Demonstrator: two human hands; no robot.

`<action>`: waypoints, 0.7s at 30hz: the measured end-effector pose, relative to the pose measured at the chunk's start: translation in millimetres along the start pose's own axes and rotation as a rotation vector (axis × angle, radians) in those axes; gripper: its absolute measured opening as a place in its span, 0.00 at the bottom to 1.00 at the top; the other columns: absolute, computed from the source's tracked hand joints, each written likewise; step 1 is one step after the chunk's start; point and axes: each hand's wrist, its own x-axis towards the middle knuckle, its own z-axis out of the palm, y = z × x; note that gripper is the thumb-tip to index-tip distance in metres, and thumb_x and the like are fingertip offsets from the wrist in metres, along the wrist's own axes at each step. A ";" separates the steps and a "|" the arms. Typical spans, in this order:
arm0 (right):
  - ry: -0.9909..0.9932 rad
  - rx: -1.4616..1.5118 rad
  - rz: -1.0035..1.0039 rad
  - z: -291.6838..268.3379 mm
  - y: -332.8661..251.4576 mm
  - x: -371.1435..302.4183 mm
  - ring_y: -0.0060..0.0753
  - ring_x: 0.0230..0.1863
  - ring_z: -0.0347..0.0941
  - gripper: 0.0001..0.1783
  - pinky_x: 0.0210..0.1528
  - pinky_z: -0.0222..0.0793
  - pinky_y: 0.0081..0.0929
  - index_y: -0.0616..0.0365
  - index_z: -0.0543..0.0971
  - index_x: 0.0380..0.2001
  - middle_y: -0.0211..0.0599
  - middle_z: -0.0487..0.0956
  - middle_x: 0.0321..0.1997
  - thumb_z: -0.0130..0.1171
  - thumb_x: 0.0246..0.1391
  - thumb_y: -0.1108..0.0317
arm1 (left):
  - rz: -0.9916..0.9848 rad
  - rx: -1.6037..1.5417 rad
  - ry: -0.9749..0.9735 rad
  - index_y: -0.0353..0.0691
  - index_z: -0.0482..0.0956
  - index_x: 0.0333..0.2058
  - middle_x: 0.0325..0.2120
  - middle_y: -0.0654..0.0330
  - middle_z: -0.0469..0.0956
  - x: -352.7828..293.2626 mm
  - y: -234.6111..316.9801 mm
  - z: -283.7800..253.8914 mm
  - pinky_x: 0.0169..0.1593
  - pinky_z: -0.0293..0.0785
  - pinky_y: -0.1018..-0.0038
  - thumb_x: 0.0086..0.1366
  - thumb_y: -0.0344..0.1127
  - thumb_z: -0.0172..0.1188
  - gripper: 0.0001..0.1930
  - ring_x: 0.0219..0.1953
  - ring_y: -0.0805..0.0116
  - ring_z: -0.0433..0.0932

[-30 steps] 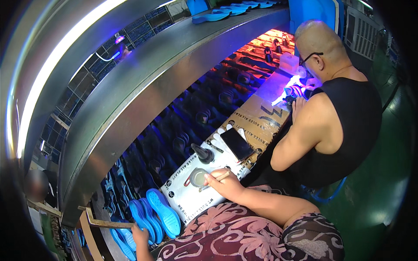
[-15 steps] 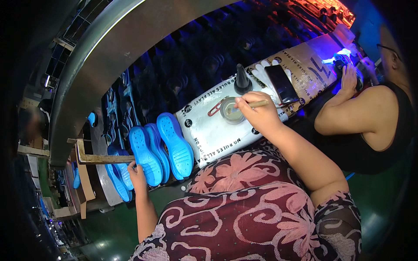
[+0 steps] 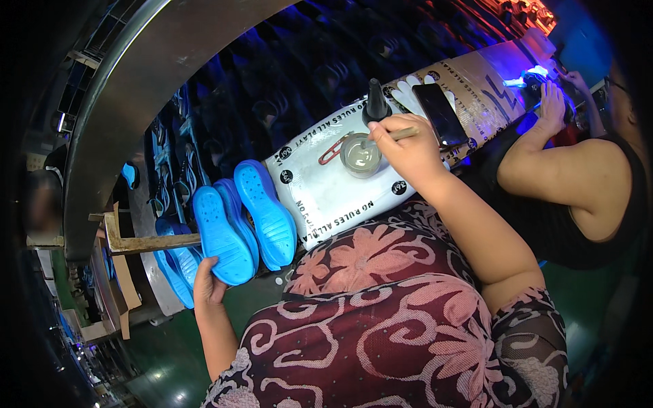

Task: The person picks up shoe soles, applies adhesive to them using a brush dipped in a container, and places the soles onto a conveyor belt.

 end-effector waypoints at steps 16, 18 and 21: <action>-0.133 0.606 0.061 -22.5 -81.7 -36.1 0.23 0.29 0.70 0.21 0.39 0.66 0.25 0.64 0.80 0.24 0.35 0.77 0.23 0.47 0.64 0.60 | 0.705 0.380 0.004 0.30 0.61 0.54 0.42 0.51 0.74 -26.4 5.1 183.3 0.44 0.75 0.72 0.56 0.26 0.57 0.26 0.39 0.66 0.77; -0.138 0.361 -0.200 -22.2 -91.7 -34.5 0.29 0.27 0.71 0.18 0.47 0.65 0.33 0.59 0.80 0.21 0.32 0.76 0.19 0.50 0.60 0.63 | 0.777 0.363 -0.055 0.28 0.62 0.53 0.42 0.50 0.75 -30.4 6.3 193.3 0.50 0.71 0.71 0.55 0.25 0.58 0.26 0.42 0.65 0.76; -0.100 0.248 -0.375 -17.4 -96.9 -38.1 0.33 0.26 0.71 0.15 0.51 0.63 0.37 0.56 0.80 0.18 0.30 0.75 0.18 0.53 0.57 0.65 | 0.823 0.384 -0.074 0.28 0.62 0.52 0.41 0.51 0.76 -35.5 7.7 202.9 0.49 0.71 0.71 0.54 0.24 0.58 0.26 0.42 0.65 0.76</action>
